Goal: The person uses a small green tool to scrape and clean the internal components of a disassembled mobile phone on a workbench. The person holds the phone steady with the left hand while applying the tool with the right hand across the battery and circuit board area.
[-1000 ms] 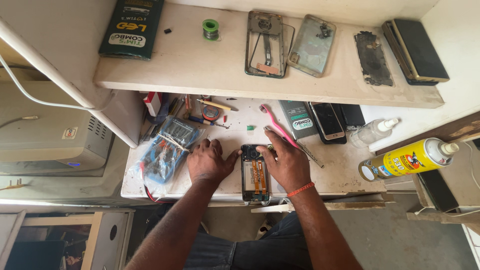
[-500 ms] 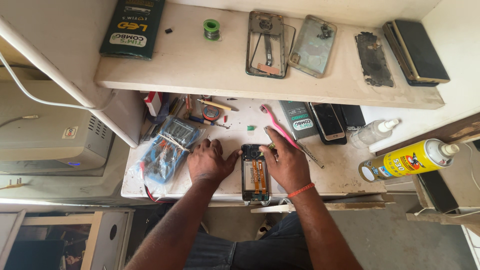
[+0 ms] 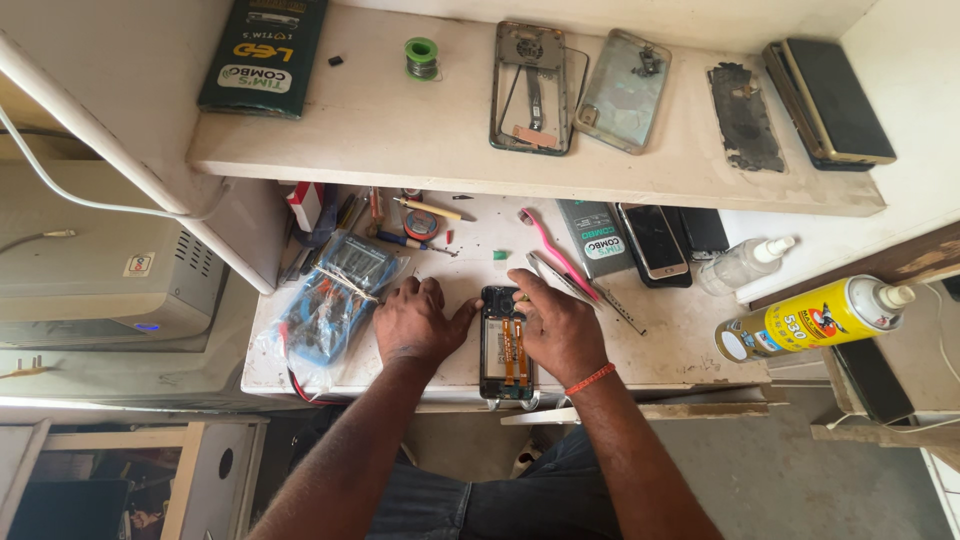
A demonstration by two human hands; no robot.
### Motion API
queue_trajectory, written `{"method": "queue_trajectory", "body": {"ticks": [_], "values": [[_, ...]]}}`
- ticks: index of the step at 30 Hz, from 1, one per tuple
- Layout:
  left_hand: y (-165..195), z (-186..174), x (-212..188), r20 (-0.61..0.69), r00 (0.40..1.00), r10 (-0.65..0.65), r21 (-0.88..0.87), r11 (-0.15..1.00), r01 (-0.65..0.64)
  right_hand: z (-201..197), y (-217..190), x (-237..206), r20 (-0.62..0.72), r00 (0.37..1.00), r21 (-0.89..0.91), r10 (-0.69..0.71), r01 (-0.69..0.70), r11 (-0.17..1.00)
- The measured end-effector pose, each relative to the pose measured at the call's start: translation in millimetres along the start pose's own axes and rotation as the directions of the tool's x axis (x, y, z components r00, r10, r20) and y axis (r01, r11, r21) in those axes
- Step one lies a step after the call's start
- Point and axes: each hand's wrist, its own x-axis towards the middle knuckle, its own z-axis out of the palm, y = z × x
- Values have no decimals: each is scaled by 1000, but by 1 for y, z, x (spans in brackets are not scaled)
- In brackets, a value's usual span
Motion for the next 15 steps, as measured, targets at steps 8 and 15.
{"method": "queue_trajectory", "body": {"ticks": [8, 15], "values": [[1, 1, 0, -42, 999, 3, -14, 1000, -4, -6, 0, -3, -47, 999, 108, 17, -11, 994], [2, -1, 0, -19, 1000, -6, -24, 1000, 6, 7, -8, 3, -32, 999, 167, 18, -12, 986]]}}
